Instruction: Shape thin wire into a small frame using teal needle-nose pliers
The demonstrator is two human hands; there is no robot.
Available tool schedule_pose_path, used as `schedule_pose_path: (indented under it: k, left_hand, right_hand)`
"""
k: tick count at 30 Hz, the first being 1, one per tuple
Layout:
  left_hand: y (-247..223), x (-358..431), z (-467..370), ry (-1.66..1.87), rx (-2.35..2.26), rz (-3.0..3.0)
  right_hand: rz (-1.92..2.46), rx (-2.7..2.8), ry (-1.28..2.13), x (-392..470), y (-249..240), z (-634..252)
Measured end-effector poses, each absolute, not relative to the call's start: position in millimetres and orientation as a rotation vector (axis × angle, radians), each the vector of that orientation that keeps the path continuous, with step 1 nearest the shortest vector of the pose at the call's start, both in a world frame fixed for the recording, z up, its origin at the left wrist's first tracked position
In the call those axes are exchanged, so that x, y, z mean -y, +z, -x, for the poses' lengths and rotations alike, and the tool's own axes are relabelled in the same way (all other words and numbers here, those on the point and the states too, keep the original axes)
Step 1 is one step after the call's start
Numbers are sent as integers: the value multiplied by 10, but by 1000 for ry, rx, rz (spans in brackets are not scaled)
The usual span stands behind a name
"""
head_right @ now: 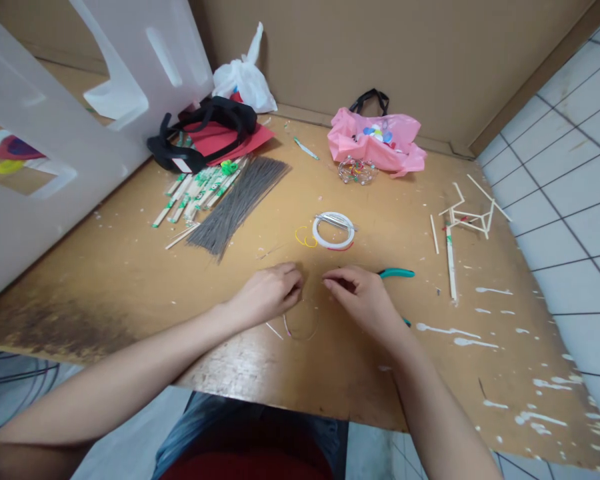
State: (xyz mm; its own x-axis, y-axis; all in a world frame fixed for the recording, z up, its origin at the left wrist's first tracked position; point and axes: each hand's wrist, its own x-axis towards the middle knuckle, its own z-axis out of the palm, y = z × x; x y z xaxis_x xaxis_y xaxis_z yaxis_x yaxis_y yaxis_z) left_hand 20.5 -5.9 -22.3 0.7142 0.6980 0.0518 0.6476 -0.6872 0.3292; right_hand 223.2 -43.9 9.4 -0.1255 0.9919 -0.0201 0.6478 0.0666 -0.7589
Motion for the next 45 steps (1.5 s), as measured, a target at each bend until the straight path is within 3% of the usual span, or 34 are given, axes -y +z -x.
schedule_pose_path:
  k: [10, 25, 38, 45]
  left_hand:
    - [-129, 30, -71, 205, -998, -2643]
    - [85, 288, -146, -172, -959, -2896]
    - [-9, -37, 60, 310, -833, -2350]
    - [-26, -67, 63, 394, -824, -2241]
  right_hand:
    - [1586, 2193, 600, 492, 117, -2158]
    - [1542, 2211, 476, 536, 84, -2107]
    - [1441, 2050, 579, 581, 211, -2054]
    - [1258, 2175, 522, 590, 212, -2071]
